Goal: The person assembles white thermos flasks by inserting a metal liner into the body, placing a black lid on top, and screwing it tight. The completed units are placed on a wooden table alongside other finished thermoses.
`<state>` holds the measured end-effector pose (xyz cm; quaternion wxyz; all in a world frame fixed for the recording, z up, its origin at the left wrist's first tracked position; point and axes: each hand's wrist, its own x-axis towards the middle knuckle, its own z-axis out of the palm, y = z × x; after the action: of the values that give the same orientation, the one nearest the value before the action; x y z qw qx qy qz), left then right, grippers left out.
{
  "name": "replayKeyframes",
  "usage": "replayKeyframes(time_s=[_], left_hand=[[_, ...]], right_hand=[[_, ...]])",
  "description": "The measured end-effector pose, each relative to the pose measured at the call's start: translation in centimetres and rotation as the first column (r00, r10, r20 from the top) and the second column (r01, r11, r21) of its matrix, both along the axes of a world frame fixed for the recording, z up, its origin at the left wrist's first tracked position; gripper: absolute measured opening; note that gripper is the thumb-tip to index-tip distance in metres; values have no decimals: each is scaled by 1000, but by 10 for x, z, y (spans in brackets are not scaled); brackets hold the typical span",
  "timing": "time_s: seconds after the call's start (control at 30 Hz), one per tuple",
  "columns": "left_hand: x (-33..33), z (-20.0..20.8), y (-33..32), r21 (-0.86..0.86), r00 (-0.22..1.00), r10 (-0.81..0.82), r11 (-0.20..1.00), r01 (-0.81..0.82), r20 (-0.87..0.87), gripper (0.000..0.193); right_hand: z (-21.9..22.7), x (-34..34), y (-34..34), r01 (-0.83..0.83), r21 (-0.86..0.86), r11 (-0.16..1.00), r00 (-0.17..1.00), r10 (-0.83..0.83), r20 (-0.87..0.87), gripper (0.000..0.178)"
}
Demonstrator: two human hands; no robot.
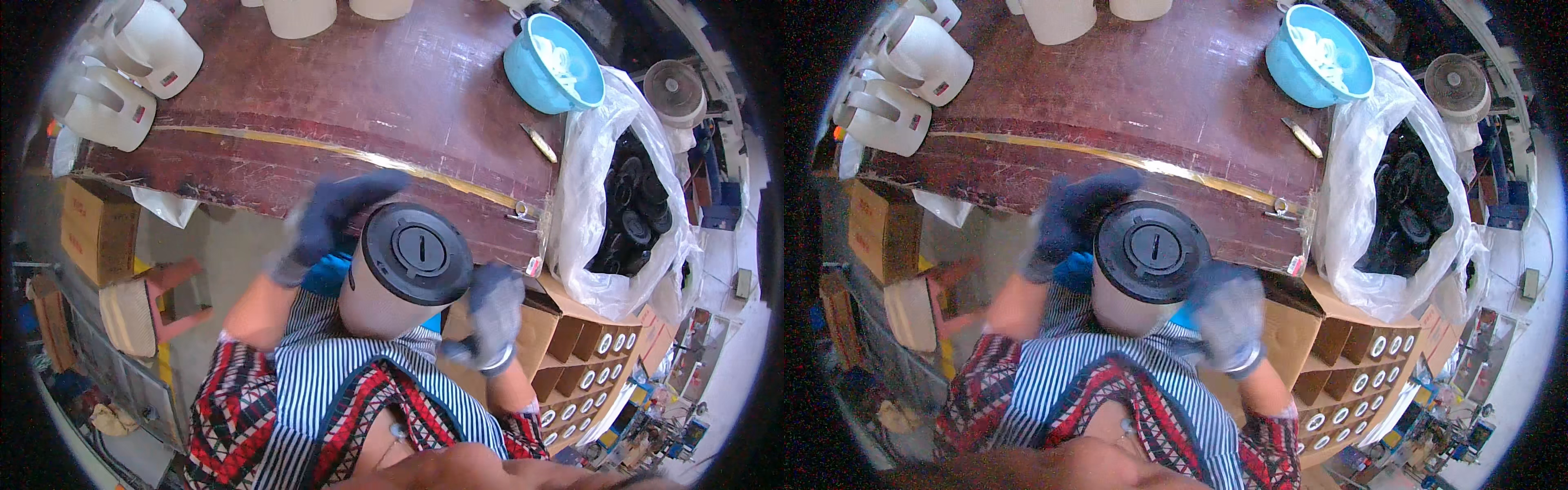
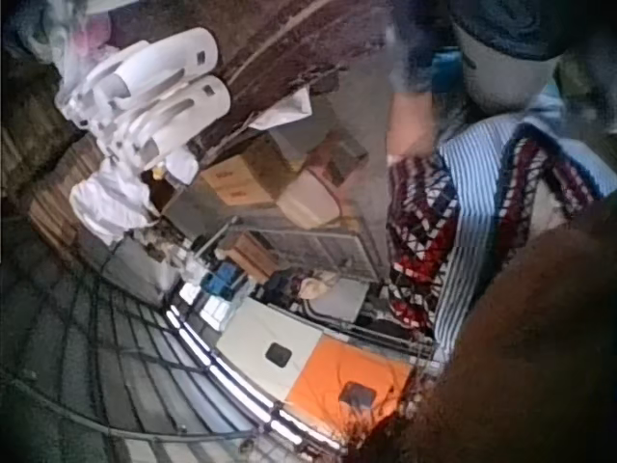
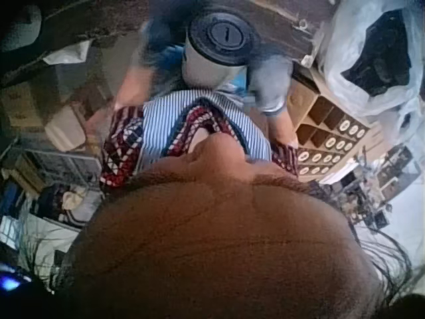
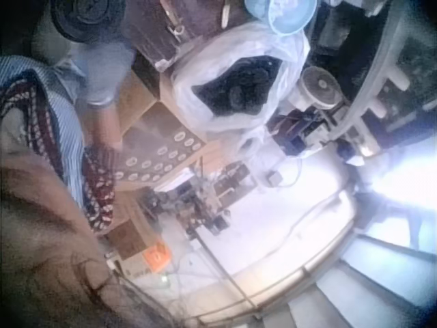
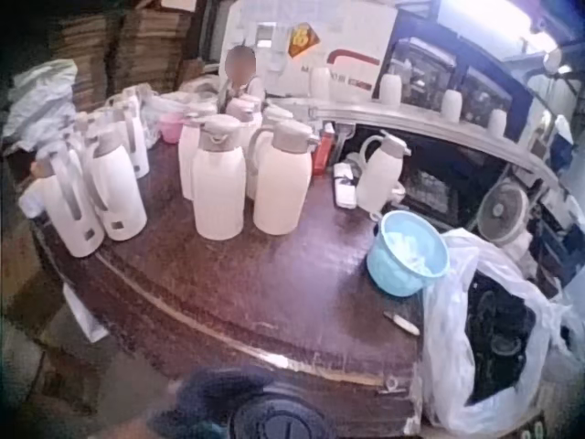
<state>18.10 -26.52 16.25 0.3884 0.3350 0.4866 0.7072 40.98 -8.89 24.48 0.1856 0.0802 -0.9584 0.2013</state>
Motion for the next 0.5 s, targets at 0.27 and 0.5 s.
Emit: replayKeyframes(time_s=[0.27, 0.5], left_hand=[[-4, -21, 8, -15, 999, 29, 999, -28, 21, 44], [-20, -4, 34, 43, 924, -373, 928, 370, 83, 48]], right_hand=[[26, -22, -5, -291, -38, 956, 942, 293, 163, 61], [55, -69, -17, -613, -205, 763, 722, 646, 248, 76]])
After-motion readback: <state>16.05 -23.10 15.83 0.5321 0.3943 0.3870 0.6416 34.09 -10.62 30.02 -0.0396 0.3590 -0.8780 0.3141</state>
